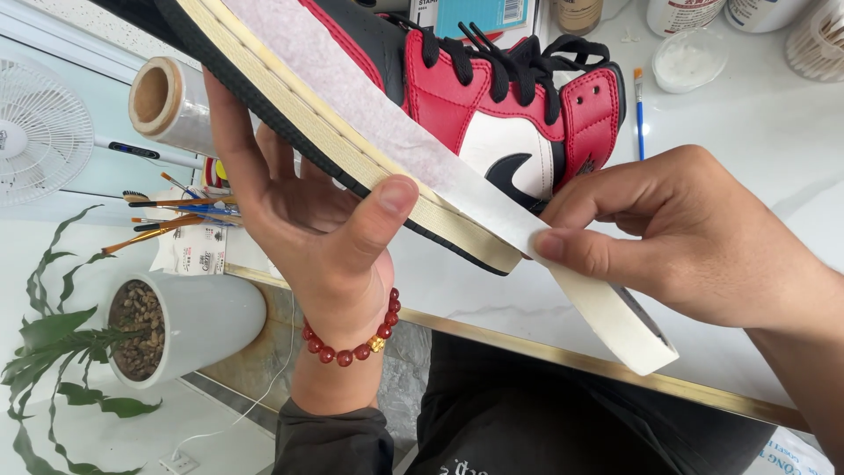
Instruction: The person holds a sneaker and presses masking tape along the edge where the upper meets the midsole, smoothing the tape down with their fingers. They rotate the shoe to tape around the whole midsole, briefly cut the tape with scissors, and continue taping the second shoe.
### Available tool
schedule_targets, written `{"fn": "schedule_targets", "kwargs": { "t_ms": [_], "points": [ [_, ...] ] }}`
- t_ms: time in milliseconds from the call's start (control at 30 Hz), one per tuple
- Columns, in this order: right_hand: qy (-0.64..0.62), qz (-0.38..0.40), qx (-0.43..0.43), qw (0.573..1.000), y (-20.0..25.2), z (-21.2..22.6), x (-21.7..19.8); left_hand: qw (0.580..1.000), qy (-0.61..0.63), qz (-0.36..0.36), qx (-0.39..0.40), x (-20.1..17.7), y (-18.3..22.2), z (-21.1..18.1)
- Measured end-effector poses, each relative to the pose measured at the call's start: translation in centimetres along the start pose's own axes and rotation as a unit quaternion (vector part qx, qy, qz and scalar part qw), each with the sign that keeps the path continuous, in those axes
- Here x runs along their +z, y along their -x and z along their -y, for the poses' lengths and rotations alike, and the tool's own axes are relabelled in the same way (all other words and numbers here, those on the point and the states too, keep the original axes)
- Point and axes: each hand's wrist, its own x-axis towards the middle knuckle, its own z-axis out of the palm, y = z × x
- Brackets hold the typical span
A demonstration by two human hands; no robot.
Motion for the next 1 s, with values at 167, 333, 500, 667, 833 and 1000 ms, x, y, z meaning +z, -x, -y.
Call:
{"fn": "schedule_targets", "kwargs": {
  "t_ms": [167,333,500,667,833,1000],
  "points": [
    [0.12,-0.008,0.032,0.992,-0.4,0.8,0.4,1.0,-0.001,0.004,-0.008,0.0,-0.1,-0.2],
    [0.213,-0.053,0.078,0.972,-0.5,2.0,1.6,0.999,0.027,-0.001,-0.017,0.1,0.5,-0.1],
    [0.271,-0.084,0.124,0.951,-0.9,2.6,2.3,0.999,0.015,0.006,-0.04,0.3,0.9,0.1],
    [0.274,-0.092,0.069,0.955,-1.3,0.7,2.6,0.999,0.021,-0.002,-0.045,0.0,0.9,1.8],
    [0.315,-0.09,0.084,0.941,-2.6,-0.6,3.4,0.997,0.012,-0.009,-0.069,-1.6,2.0,5.4],
    [0.316,-0.016,0.266,0.911,-3.7,-1.4,3.8,0.968,0.054,-0.101,-0.224,-3.0,3.3,8.4]
  ]
}}
